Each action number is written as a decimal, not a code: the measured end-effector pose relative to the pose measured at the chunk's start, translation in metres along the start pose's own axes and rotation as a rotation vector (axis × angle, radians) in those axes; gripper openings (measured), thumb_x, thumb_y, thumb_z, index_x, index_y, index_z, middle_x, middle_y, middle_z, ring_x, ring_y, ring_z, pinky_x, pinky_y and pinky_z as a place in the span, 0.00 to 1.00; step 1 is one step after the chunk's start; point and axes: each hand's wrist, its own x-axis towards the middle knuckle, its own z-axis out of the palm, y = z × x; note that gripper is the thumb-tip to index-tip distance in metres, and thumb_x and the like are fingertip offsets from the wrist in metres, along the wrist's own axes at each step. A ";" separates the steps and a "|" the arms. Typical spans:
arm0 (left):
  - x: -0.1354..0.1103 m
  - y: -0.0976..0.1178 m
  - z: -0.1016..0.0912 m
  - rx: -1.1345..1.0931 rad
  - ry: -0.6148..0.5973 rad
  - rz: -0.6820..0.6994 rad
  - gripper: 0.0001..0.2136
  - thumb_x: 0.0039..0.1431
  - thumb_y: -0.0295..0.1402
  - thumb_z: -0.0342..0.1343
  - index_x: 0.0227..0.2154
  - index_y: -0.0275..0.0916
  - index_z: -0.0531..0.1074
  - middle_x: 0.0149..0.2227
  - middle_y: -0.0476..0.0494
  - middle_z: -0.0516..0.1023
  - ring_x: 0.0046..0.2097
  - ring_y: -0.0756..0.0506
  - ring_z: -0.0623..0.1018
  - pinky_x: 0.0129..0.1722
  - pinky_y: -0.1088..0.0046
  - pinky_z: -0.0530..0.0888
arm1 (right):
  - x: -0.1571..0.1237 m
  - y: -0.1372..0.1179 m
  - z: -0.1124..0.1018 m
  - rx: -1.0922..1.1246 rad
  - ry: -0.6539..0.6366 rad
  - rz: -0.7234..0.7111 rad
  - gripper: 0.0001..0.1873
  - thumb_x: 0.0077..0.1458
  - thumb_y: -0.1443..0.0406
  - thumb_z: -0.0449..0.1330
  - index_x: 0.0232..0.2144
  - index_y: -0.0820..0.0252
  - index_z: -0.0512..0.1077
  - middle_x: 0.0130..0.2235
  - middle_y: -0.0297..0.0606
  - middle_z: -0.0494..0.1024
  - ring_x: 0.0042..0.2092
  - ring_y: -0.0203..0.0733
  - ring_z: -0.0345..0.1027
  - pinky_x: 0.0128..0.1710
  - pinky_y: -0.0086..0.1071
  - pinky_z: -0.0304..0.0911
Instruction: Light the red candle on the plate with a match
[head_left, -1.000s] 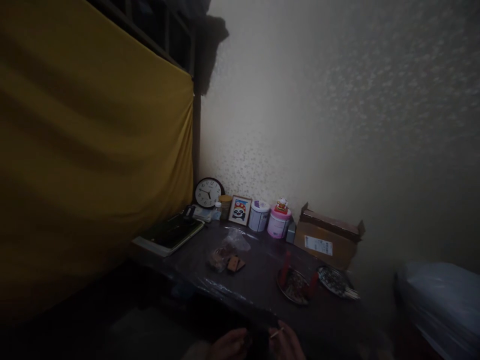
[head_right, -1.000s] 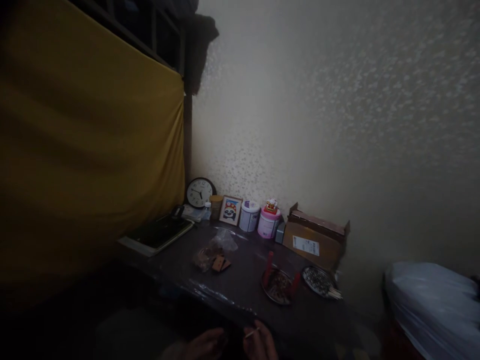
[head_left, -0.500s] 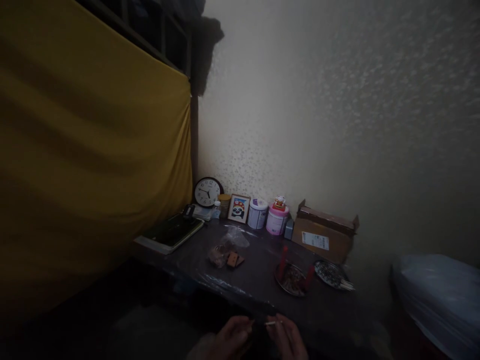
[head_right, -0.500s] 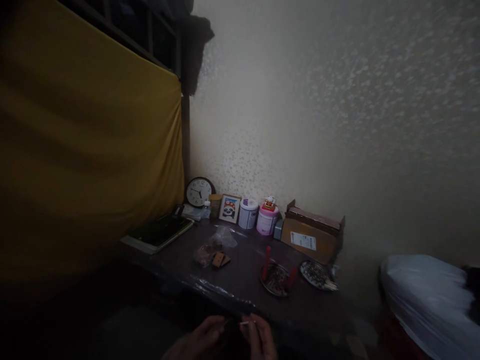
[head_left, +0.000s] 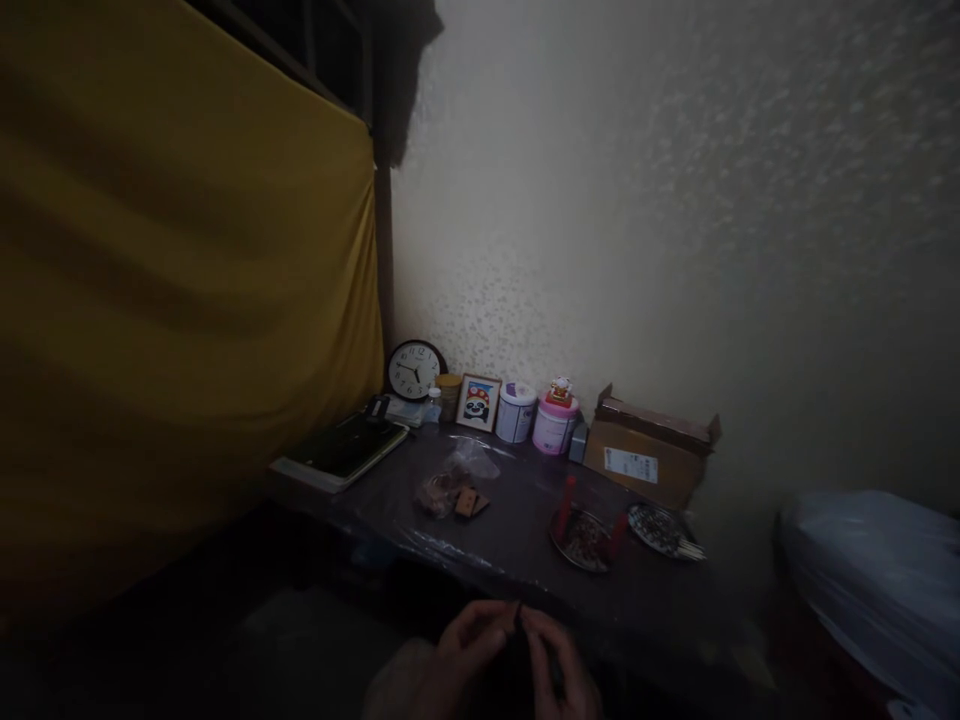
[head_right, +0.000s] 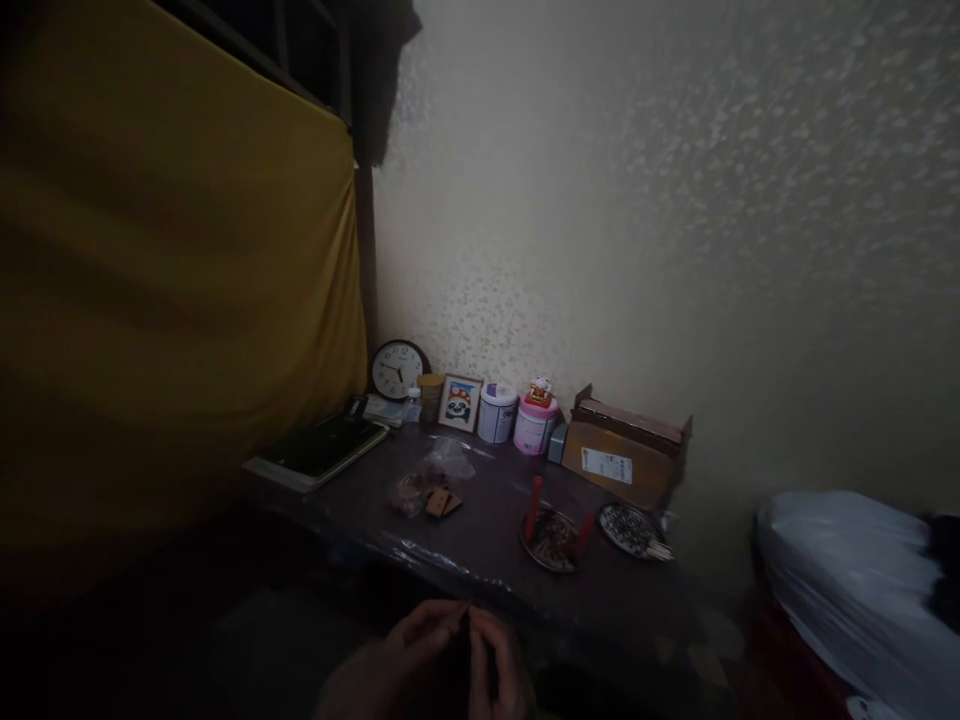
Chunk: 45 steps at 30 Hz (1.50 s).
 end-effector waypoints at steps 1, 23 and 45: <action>0.000 0.000 -0.001 0.015 0.007 -0.010 0.08 0.42 0.34 0.62 0.29 0.44 0.78 0.36 0.47 0.81 0.46 0.38 0.74 0.52 0.64 0.64 | 0.001 0.000 0.000 0.006 -0.009 -0.020 0.12 0.51 0.53 0.58 0.29 0.51 0.77 0.33 0.37 0.80 0.36 0.43 0.73 0.39 0.31 0.66; 0.029 -0.035 -0.016 -0.156 0.001 -0.054 0.13 0.48 0.35 0.58 0.38 0.40 0.74 0.43 0.41 0.78 0.51 0.38 0.71 0.55 0.59 0.61 | 0.016 0.002 0.005 0.028 -0.012 -0.115 0.11 0.52 0.56 0.58 0.31 0.53 0.77 0.33 0.38 0.80 0.36 0.42 0.73 0.38 0.31 0.67; 0.065 -0.058 -0.028 -0.258 0.007 0.015 0.13 0.44 0.32 0.63 0.36 0.39 0.74 0.40 0.41 0.80 0.45 0.42 0.76 0.51 0.64 0.66 | 0.035 0.006 -0.003 -0.182 -0.122 -0.415 0.07 0.56 0.71 0.55 0.36 0.57 0.71 0.34 0.37 0.78 0.37 0.36 0.73 0.39 0.26 0.69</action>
